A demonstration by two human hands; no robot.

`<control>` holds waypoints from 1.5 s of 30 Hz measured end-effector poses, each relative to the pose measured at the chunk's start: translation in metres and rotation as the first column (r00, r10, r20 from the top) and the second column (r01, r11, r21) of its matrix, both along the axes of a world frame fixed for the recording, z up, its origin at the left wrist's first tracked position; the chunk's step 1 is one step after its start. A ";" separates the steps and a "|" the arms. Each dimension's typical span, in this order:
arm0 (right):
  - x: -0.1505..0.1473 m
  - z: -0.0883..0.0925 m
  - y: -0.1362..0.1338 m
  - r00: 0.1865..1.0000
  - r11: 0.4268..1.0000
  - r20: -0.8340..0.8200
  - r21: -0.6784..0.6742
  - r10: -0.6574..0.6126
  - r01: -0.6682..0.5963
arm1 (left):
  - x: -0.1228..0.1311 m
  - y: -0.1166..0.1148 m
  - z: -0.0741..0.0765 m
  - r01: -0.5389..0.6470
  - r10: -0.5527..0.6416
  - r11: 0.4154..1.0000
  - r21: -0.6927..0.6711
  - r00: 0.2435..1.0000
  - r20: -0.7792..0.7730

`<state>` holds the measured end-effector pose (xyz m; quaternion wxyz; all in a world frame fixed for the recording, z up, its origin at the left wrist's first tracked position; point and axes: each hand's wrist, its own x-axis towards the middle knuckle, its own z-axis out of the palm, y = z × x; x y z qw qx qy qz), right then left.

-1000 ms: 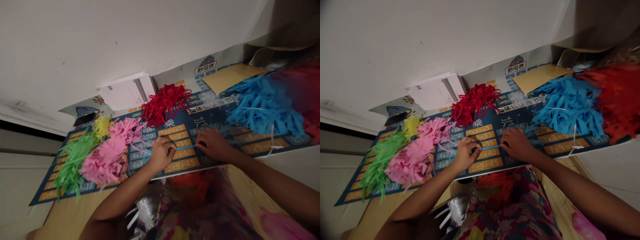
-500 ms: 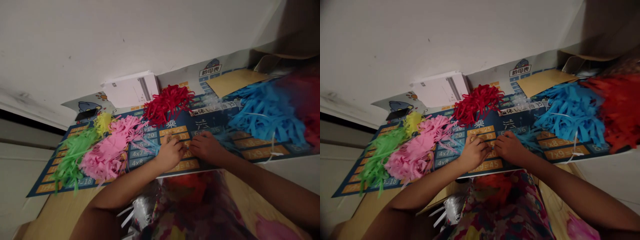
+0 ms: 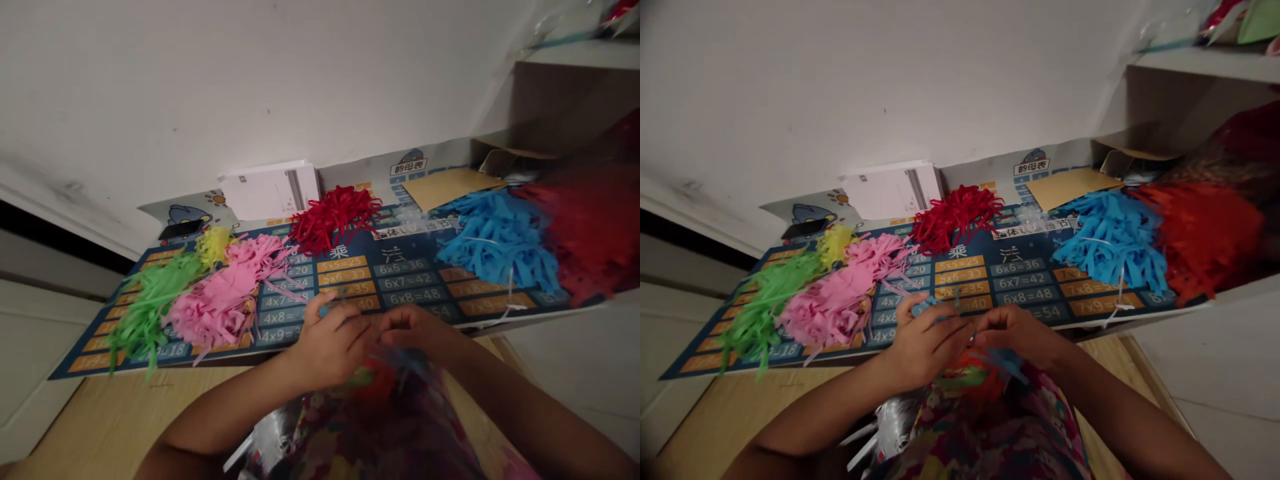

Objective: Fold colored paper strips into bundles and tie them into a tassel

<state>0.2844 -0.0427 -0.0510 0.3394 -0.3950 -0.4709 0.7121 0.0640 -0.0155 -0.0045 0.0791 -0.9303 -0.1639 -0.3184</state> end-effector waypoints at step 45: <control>0.024 -0.015 0.028 0.667 0.752 0.497 0.642 -0.555 0.147 | 0.026 -0.012 -0.066 0.423 0.513 0.011 -0.906 0.775 0.368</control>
